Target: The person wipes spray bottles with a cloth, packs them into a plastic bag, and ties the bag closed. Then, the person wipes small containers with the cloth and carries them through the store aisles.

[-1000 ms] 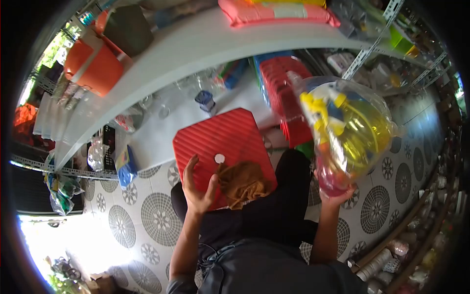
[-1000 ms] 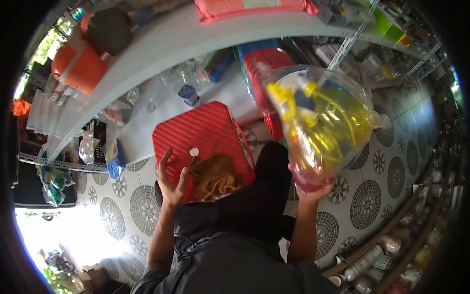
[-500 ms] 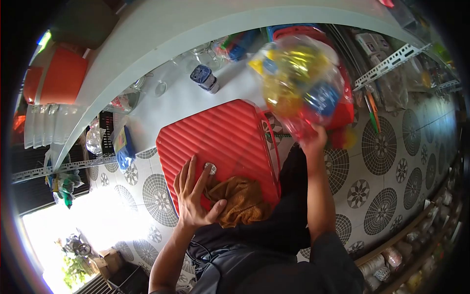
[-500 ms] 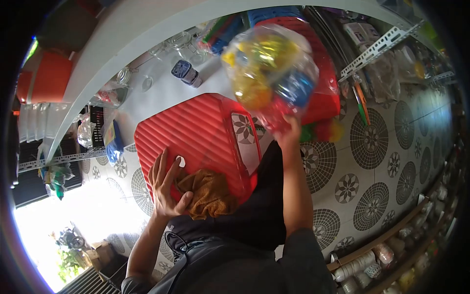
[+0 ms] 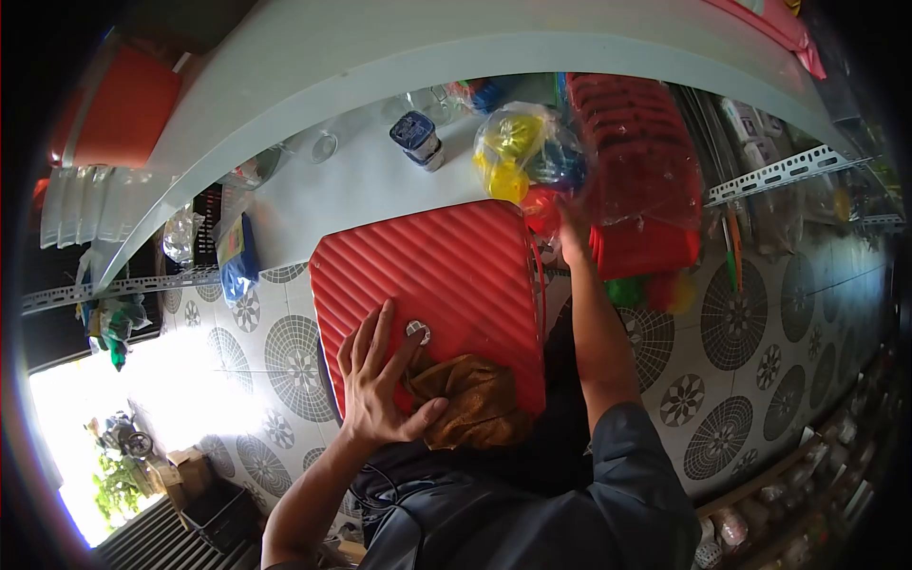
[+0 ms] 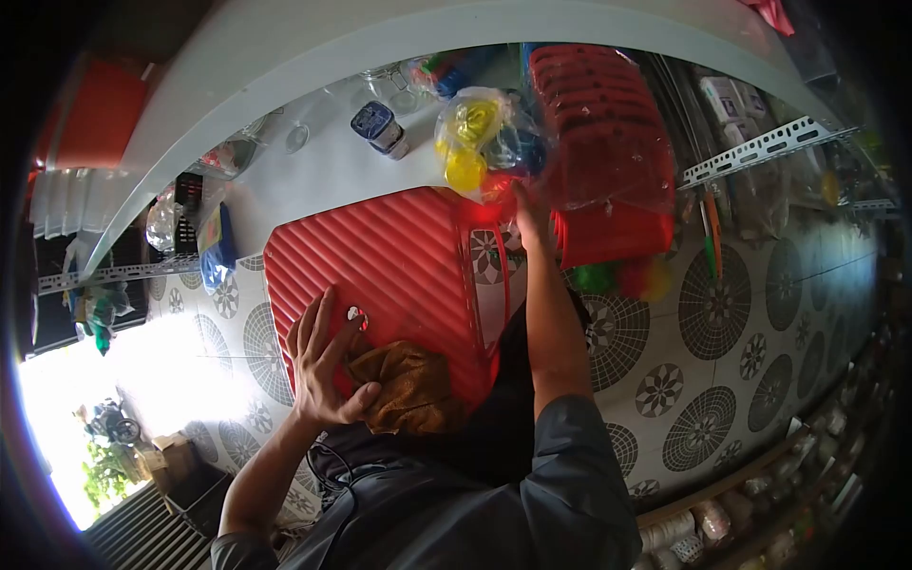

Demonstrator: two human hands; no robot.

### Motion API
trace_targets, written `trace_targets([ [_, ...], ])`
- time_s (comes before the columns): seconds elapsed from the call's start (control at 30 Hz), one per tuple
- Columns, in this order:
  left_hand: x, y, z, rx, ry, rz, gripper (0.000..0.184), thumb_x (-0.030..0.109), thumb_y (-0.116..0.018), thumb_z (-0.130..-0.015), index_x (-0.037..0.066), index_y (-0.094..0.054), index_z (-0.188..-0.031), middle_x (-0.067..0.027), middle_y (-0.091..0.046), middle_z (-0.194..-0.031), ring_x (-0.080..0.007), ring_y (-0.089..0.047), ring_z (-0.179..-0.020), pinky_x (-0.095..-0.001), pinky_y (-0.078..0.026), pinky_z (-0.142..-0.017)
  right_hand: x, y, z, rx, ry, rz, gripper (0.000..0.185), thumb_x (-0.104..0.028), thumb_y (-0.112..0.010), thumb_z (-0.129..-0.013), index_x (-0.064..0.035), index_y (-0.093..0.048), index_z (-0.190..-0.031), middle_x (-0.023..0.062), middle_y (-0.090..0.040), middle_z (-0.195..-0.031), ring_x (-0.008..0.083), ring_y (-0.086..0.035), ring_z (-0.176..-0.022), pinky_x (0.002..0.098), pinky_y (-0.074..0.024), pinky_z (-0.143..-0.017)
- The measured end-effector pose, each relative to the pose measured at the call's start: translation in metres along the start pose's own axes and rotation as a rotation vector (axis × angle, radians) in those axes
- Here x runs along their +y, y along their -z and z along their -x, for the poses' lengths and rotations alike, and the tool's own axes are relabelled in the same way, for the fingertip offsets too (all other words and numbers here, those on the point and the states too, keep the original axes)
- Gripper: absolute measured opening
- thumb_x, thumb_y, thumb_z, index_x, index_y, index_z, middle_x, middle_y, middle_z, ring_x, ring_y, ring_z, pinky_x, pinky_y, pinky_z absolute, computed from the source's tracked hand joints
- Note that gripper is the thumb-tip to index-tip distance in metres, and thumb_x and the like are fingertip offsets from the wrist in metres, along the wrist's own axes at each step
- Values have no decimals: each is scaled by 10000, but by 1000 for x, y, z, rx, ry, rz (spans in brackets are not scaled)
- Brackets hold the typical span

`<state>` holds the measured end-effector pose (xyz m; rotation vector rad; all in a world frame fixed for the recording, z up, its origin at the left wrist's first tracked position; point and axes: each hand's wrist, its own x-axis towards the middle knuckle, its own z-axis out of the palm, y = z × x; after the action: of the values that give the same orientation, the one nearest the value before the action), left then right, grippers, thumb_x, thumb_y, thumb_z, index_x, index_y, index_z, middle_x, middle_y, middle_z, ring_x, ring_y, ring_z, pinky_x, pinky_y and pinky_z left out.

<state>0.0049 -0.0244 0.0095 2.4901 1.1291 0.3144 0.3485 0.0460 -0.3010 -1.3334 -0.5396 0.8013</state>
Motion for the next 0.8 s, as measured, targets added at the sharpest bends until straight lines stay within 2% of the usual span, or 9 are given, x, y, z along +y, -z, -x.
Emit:
trace_targets([
  [0.03,0,0,0,-5,-5,-3,742,588,-614,-711,42,-596,-1214,-297,-342,-1427,-427,-359,-1302,-511,-236,-1057,1,0,-2,72,243,500,294,-283,-621,-888,-33,-630,-1043,112,-684,-924,260,-669,-795,360,-515,-692],
  [0.1,1,0,1,8,-12,-7,718,572,-618,-717,53,-600,-1212,-292,-342,-1430,-424,-357,-1304,-511,-237,-1057,3,4,4,76,299,697,390,-394,-596,-898,-25,-643,-1018,214,-676,-878,359,-661,-824,433,-504,-714],
  [0.2,1,-1,0,33,-26,-9,672,536,-627,-729,68,-605,-1210,-282,-342,-1435,-417,-355,-1309,-510,-238,-1058,-17,-6,16,70,-114,1093,470,-440,-567,-892,-24,-557,-1111,302,-604,-997,474,-581,-924,515,-483,-759],
  [0.3,1,-2,3,65,-30,-6,621,488,-637,-746,71,-609,-1205,-264,-347,-1441,-401,-350,-1319,-505,-242,-1061,-2,2,16,-27,-23,1049,539,-483,-587,-871,-46,-523,-1180,253,-630,-1015,419,-629,-897,498,-509,-736],
  [0.4,0,-3,4,96,-42,5,609,464,-649,-747,60,-603,-1201,-226,-364,-1444,-387,-353,-1321,-500,-243,-1068,-89,7,31,-85,-676,205,653,-502,-625,-848,-74,-444,-1306,74,-523,-1254,232,-521,-1126,444,-505,-844],
  [0.53,1,-4,6,155,-49,35,639,454,-657,-755,19,-572,-1215,-213,-390,-1428,-367,-367,-1313,-485,-254,-1068,-223,-5,108,-81,14,181,477,-259,-581,-924,-46,-462,-1334,101,-520,-1296,184,-515,-1159,364,-460,-927],
  [0.63,-4,-5,6,192,-42,141,669,469,-653,-752,7,-556,-1226,-219,-415,-1408,-377,-373,-1304,-479,-243,-1073,-287,-36,204,-335,104,190,492,-164,-583,-910,-25,-443,-1361,137,-474,-1379,219,-493,-1223,331,-401,-998],
  [0.7,-13,-5,8,252,-77,184,606,392,-663,-797,-7,-540,-1235,-211,-506,-1320,-339,-461,-1246,-452,-312,-1048,-289,-59,245,-446,439,444,602,-198,-687,-834,-12,-449,-1355,183,-453,-1388,280,-463,-1270,375,-377,-1034],
  [0.8,-27,1,8,390,115,988,343,138,-591,-907,-36,-550,-1200,-145,-615,-1140,-203,-600,-1039,-327,-478,-890,-278,-97,286,-409,573,853,573,-366,-719,-785,-64,-568,-1248,192,-498,-1313,362,-465,-1223,478,-368,-1010],
])
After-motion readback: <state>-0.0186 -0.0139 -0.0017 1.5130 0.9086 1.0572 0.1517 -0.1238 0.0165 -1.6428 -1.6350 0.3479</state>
